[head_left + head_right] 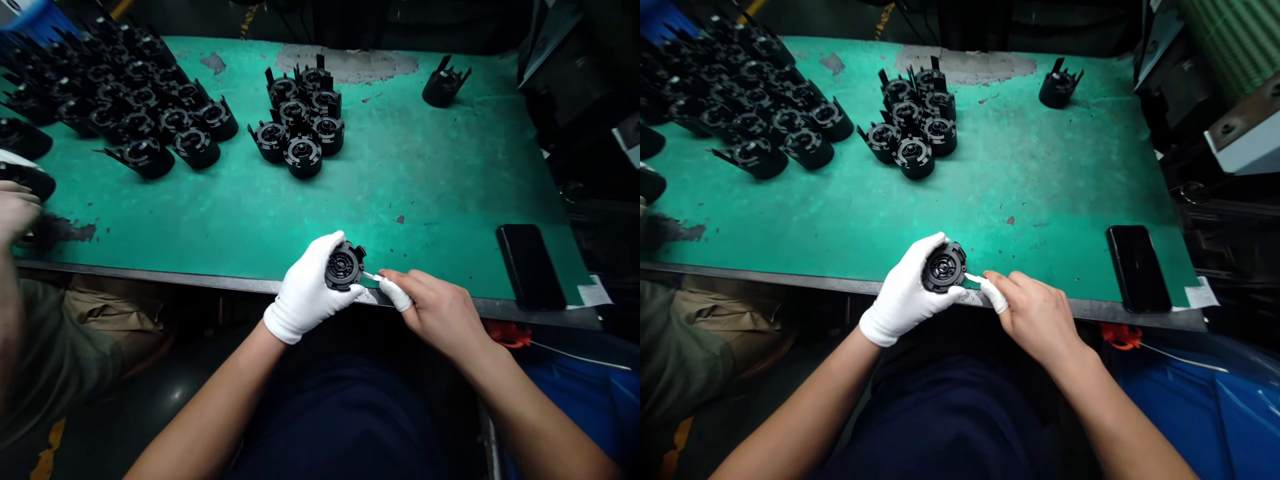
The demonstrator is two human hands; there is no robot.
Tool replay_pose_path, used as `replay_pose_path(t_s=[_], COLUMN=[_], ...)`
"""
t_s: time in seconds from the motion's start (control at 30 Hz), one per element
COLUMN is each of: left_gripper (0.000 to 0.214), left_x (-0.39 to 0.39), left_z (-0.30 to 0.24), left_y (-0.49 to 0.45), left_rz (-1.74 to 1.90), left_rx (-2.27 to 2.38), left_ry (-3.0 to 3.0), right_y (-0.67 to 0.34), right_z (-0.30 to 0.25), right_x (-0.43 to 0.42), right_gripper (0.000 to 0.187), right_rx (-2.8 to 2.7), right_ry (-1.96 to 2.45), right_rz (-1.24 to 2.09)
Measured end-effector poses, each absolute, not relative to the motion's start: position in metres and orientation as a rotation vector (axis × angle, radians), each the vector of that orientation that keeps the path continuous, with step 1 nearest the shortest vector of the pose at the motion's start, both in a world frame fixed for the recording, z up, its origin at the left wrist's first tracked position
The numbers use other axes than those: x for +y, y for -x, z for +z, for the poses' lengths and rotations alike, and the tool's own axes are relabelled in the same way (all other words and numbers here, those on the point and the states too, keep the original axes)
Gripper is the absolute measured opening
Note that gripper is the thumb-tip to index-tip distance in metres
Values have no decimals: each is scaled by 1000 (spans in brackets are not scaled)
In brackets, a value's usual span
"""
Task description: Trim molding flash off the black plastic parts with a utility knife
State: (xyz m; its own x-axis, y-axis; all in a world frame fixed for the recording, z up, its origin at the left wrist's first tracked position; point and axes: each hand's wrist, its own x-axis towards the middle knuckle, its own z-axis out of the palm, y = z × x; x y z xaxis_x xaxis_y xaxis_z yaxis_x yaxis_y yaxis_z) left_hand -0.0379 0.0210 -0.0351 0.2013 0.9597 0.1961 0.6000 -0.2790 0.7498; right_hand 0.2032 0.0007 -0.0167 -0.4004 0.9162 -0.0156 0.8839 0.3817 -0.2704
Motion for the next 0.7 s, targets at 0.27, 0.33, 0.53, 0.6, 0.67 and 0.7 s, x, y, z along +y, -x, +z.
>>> replay_pose_path(t_s=[0.27, 0.33, 0.53, 0.6, 0.67, 0.7], left_gripper=[75, 53, 64, 49, 33, 30], left_x=[18, 9, -29, -32, -30, -28], left_z=[-4, 9, 6, -5, -14, -18], left_y=[46, 49, 40, 35, 32, 31], left_rz=[759, 717, 942, 983, 885, 818], left_rx=[1476, 1418, 1483, 1614, 1673, 1677], left_ry=[-1737, -1699, -1720, -1770, -1906, -1986], right_y=[-192, -178, -132, -130, -139, -145], right_z=[-7, -5, -13, -21, -31, -36], right_x=[-10, -21, -49, -59, -72, -78], right_gripper=[54, 64, 58, 61, 59, 57], right_rx=[-2007, -1805, -1037, -954, -931, -913], right_ry=[1329, 1282, 1448, 1437, 1439, 1451], right_rz=[1107, 1276, 1493, 1564, 1601, 1625])
